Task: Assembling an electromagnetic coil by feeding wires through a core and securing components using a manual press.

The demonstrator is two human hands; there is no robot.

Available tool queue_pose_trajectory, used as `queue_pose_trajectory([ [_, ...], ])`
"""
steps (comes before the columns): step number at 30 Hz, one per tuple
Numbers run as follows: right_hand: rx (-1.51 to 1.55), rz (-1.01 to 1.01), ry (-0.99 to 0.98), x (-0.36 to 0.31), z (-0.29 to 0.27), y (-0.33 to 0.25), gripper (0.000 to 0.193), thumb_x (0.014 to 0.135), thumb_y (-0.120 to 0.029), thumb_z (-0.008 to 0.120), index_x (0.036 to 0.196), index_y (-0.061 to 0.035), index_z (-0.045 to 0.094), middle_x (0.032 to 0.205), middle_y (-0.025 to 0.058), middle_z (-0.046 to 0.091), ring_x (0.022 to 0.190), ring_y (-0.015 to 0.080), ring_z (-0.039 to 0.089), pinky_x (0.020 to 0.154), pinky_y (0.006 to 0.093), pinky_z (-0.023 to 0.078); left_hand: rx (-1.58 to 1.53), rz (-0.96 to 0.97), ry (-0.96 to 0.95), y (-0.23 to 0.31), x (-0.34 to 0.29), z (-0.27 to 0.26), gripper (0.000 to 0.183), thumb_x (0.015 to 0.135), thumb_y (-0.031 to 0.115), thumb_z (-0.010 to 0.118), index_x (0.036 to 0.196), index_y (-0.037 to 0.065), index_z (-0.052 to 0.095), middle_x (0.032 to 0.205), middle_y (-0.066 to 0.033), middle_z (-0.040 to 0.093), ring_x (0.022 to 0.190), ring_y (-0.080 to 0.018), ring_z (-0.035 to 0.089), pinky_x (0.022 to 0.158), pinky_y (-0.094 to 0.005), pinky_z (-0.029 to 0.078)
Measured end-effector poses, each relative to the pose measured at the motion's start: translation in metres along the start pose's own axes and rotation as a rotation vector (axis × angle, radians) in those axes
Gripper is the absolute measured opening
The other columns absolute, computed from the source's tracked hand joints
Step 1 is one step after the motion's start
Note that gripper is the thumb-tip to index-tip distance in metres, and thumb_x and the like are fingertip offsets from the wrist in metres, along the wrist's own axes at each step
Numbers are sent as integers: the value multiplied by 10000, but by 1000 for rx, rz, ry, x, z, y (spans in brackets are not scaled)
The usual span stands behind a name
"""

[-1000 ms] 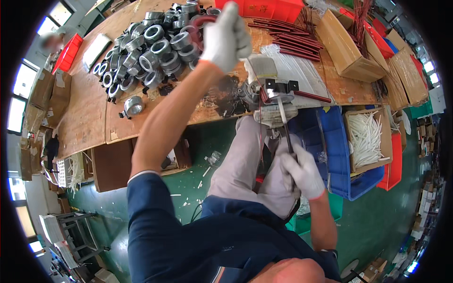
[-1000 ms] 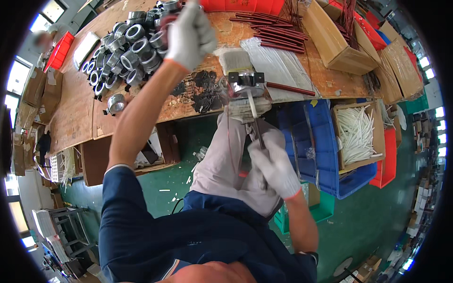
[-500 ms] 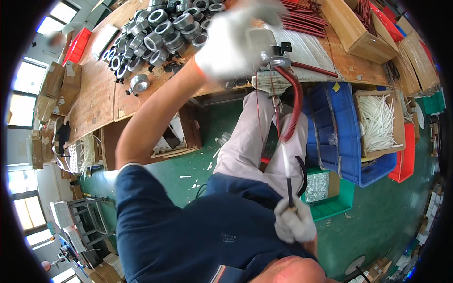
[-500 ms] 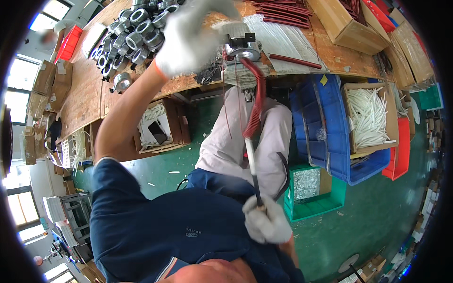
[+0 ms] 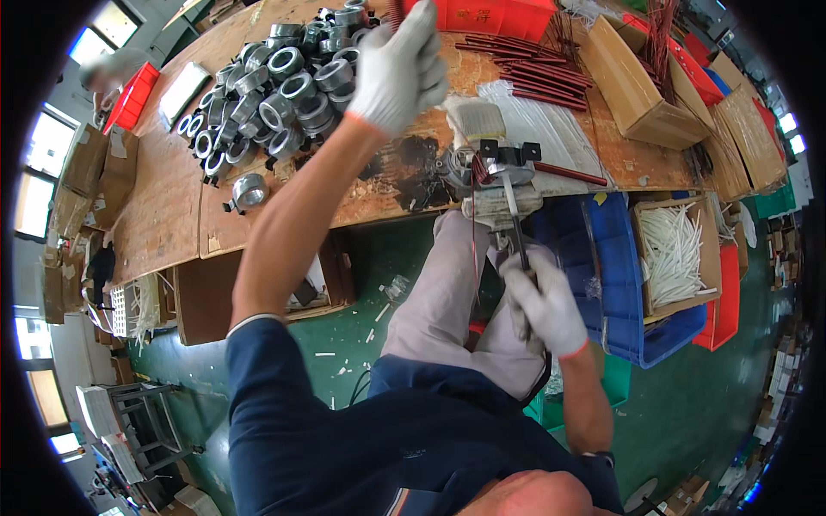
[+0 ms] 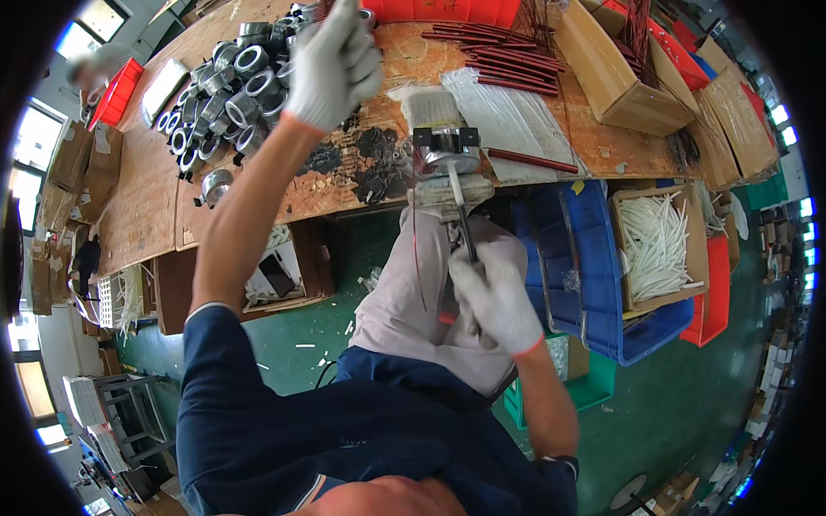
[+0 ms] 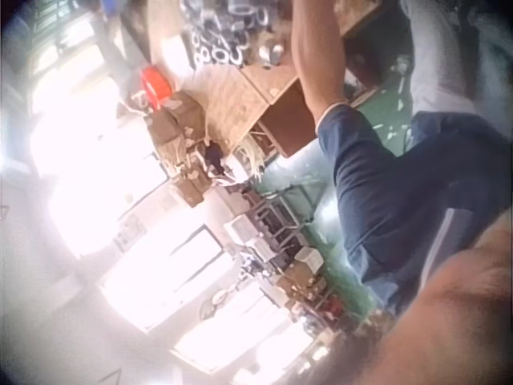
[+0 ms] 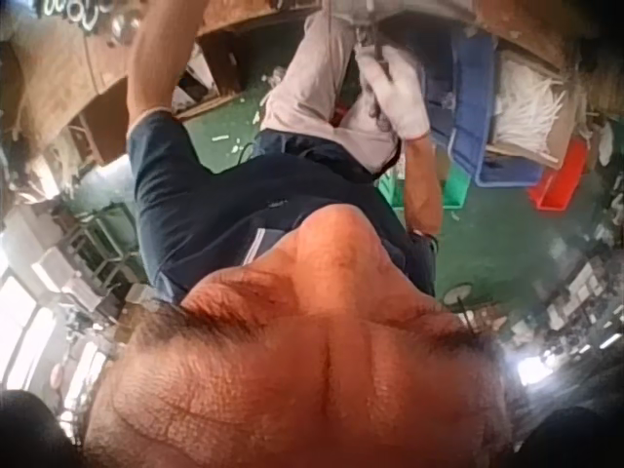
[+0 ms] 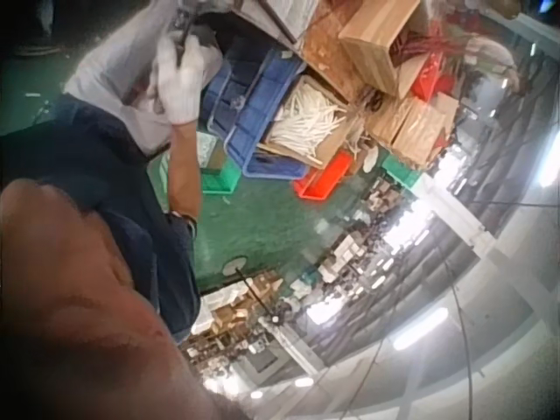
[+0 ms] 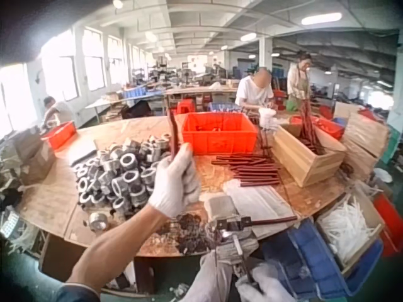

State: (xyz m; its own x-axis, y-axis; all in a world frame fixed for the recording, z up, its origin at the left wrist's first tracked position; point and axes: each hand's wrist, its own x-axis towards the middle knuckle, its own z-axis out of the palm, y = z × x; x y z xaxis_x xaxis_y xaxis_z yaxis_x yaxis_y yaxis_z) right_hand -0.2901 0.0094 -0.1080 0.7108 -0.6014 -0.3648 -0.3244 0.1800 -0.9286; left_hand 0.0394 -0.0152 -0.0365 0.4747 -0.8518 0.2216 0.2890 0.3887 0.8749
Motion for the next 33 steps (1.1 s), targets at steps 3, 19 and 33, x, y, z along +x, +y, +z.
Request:
queue_pose_trajectory([
  [3, 6, 34, -160, 39, -19, -35, 221, 1097, -231, 593, 1146, -15, 605, 692, -10, 515, 447, 58, 441, 400, 250, 358, -180, -340, 143, -71, 39, 28, 437, 1124, 431, 568, 782, 189, 440, 618, 75, 270, 470, -105, 254, 437, -305, 149],
  [19, -618, -253, 405, -139, 14, 111, 190, 1018, -123, 682, 990, -1, 539, 651, 103, 578, 514, 178, 589, 492, 413, 442, 1306, 703, -1230, -7, -147, 66, 274, 725, 277, 780, 809, 63, 631, 811, -88, 614, 745, -310, 632, 679, -442, 525],
  [33, 361, 70, -307, 42, -23, -22, 169, 1110, -248, 612, 1094, -80, 605, 692, -35, 479, 441, 52, 376, 374, 251, 277, -287, -359, -53, -103, 50, 26, 459, 1079, 379, 624, 736, 149, 424, 603, 43, 303, 475, -111, 299, 439, -322, 198],
])
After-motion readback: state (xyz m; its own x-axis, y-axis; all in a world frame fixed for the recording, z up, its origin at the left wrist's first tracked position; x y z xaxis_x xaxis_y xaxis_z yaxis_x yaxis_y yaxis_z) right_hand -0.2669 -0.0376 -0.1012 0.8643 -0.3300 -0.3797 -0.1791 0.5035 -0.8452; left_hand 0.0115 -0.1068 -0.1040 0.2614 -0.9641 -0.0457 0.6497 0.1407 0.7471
